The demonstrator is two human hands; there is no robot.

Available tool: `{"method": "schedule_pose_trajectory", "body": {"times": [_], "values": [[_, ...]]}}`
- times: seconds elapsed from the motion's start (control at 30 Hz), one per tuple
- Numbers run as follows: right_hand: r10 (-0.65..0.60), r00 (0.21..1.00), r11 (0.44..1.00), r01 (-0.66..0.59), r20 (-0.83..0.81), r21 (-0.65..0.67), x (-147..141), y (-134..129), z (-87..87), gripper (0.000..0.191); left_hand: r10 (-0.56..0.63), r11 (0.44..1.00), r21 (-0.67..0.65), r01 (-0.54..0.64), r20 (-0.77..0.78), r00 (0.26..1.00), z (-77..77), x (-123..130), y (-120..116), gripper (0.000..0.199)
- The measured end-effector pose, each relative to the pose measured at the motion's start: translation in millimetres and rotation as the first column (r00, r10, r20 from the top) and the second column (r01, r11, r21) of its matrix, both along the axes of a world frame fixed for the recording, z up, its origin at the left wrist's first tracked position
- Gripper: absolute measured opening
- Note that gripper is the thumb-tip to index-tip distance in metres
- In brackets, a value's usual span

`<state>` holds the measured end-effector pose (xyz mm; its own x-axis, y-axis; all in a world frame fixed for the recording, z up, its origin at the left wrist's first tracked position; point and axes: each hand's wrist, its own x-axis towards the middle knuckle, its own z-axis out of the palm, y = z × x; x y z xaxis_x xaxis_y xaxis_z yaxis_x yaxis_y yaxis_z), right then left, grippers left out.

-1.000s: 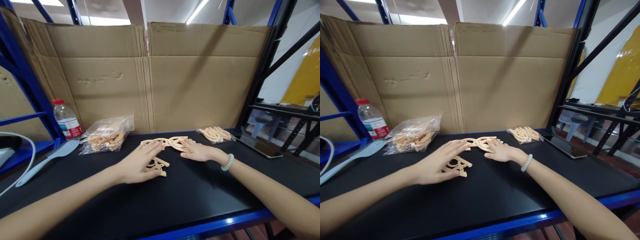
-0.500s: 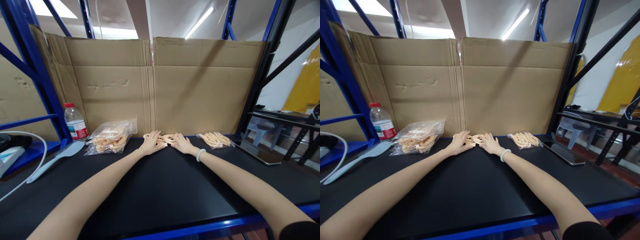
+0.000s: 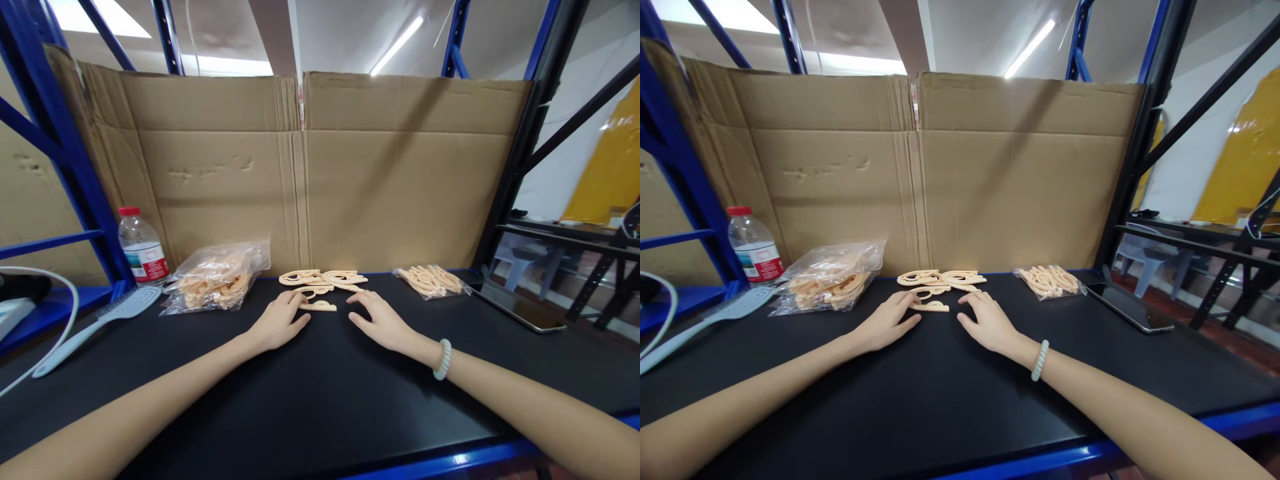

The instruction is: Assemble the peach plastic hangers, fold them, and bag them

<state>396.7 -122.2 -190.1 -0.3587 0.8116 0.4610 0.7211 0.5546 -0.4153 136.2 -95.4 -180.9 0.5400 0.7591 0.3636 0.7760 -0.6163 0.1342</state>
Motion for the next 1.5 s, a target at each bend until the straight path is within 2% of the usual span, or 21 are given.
{"method": "schedule_pose_trajectory", "body": {"times": [0.13, 0.23, 0.33, 0.4, 0.53, 0.6, 0.73, 0.83, 0.9, 1.03, 1.23, 1.3, 1.37, 1.43, 1.5], "values": [[-0.045, 0.998, 0.996, 0.042, -0.04, -0.073, -1.8, 1.9, 0.6, 0.022, -0.072, 0.997, -0.025, 0.072, 0.03, 0.997, 7.7, 9.8, -22.2, 0.013], [-0.015, 0.999, 0.996, 0.012, -0.033, -0.083, -3.5, -5.1, 2.3, 0.024, -0.139, 0.989, -0.049, 0.14, 0.038, 0.99, 12.8, 14.6, -30.9, 0.012], [0.044, 0.999, 0.997, -0.042, 0.03, -0.06, -7.9, -16.7, 2.6, 0.032, -0.144, 0.986, -0.075, 0.148, 0.053, 0.988, 10.9, 16.7, -32.0, 0.039], [0.074, 0.994, 0.997, -0.071, 0.082, -0.035, -11.3, -21.7, 1.7, 0.03, -0.111, 0.984, -0.13, 0.119, 0.072, 0.991, 6.8, 17.6, -31.1, 0.054], [0.114, 0.992, 0.993, -0.112, 0.052, -0.034, -14.5, -21.8, 0.1, 0.011, -0.061, 0.974, -0.206, 0.099, 0.187, 0.981, -0.4, 20.6, -30.4, 0.055], [0.118, 0.993, 0.992, -0.117, 0.017, -0.04, -14.4, -20.1, 0.2, 0.011, -0.075, 0.968, -0.21, 0.139, 0.283, 0.956, -1.2, 22.8, -30.5, 0.057], [0.143, 0.99, 0.99, -0.143, 0.009, 0.017, -13.8, -19.5, 1.1, 0.017, -0.056, 0.964, -0.208, 0.163, 0.443, 0.895, 3.9, 27.6, -32.5, 0.043], [0.149, 0.988, 0.983, -0.151, 0.026, 0.103, -13.3, -20.6, 2.0, 0.014, -0.054, 0.971, -0.187, 0.146, 0.428, 0.902, 9.4, 31.3, -37.9, 0.019], [0.168, 0.986, 0.974, -0.168, 0.007, 0.155, -12.4, -21.0, 3.0, 0.009, -0.044, 0.969, -0.199, 0.145, 0.436, 0.899, 10.6, 33.2, -42.1, 0.022], [0.203, 0.972, 0.969, -0.182, -0.119, 0.168, -9.6, -20.5, 5.5, 0.008, 0.029, 0.929, -0.314, 0.195, 0.589, 0.808, 7.0, 35.5, -47.0, 0.027], [0.055, 0.959, 0.997, -0.069, -0.279, -0.041, -3.7, -10.9, 5.3, 0.004, 0.138, 0.882, -0.367, 0.295, 0.8, 0.584, 5.3, 34.9, -46.9, 0.032], [0.027, 0.913, 0.992, -0.074, -0.406, -0.101, -0.7, -4.9, 3.5, 0.009, 0.175, 0.864, -0.386, 0.324, 0.832, 0.526, 5.5, 33.5, -45.6, 0.035], [0.014, 0.821, 0.977, -0.132, -0.57, -0.166, 2.0, 0.2, 1.9, 0.016, 0.229, 0.833, -0.43, 0.348, 0.841, 0.491, 5.3, 32.2, -43.9, 0.039], [0.017, 0.7, 0.952, -0.23, -0.713, -0.202, 3.0, 2.4, 1.6, 0.022, 0.261, 0.778, -0.478, 0.407, 0.836, 0.483, 5.5, 31.4, -43.1, 0.042], [0.046, 0.583, 0.923, -0.335, -0.811, -0.189, 1.4, 0.8, 2.5, 0.025, 0.226, 0.707, -0.504, 0.496, 0.825, 0.517, 6.9, 31.7, -44.2, 0.043]]}}
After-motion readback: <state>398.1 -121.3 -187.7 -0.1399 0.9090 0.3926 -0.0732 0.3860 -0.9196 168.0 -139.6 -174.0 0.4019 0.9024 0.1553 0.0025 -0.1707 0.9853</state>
